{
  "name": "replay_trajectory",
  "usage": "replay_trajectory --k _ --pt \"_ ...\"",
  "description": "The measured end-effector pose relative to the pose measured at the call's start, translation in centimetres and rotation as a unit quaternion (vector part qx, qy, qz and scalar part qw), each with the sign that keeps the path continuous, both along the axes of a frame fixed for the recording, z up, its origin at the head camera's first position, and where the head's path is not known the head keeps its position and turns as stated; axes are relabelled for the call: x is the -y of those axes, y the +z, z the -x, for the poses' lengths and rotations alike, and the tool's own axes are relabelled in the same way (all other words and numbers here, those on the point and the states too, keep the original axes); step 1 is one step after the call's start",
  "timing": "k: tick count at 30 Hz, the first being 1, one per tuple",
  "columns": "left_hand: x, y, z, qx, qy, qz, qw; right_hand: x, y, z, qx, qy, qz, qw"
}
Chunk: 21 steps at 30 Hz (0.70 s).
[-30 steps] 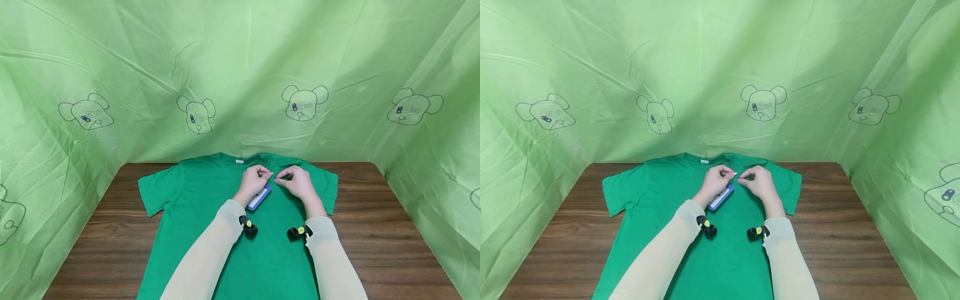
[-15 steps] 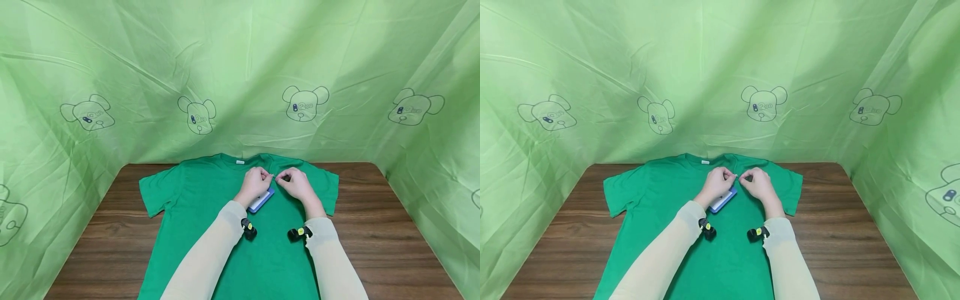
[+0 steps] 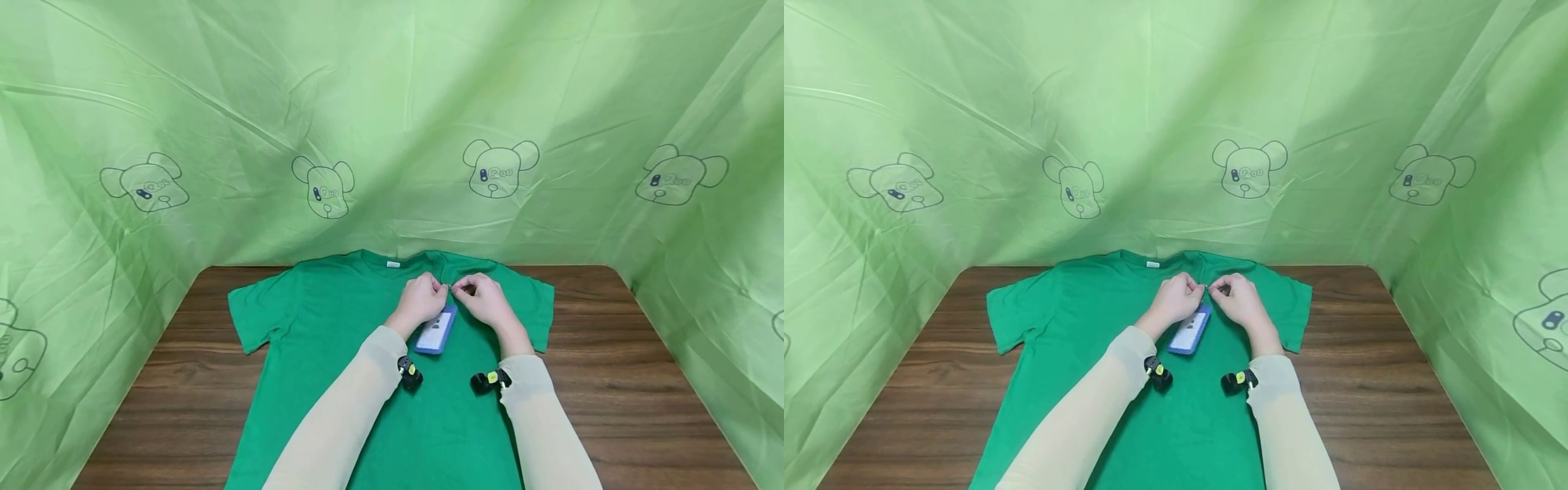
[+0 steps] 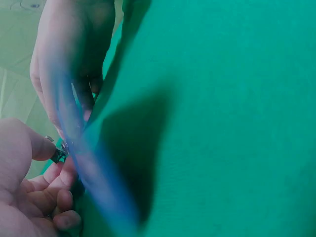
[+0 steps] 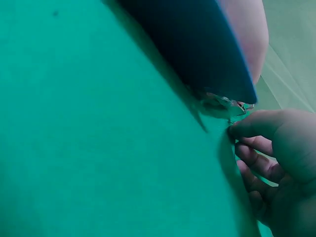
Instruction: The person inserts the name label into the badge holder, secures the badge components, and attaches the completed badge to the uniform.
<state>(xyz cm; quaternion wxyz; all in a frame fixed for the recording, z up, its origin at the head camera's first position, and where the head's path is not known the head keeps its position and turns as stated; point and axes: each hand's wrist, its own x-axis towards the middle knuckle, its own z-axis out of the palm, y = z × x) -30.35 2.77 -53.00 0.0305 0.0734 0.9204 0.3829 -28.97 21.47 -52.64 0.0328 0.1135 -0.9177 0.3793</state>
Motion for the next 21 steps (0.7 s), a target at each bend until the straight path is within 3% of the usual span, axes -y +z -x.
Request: replay_trajectory --k 5,11,21 --pt "-0.1 1.8 -1.3 0.009 0.006 -0.022 0.9997 -0.1 -0.1 0.1 0.017 -0.004 0.004 0.9998" --pt "-0.2 1.6 -1.8 0.012 0.013 -0.05 0.9986 -0.2 0.1 0.2 0.02 -0.003 0.01 0.9998" --pt "0.4 1.2 -1.6 0.014 -0.024 -0.089 0.9956 -0.4 0.0 0.3 0.028 0.0 0.022 0.9994"
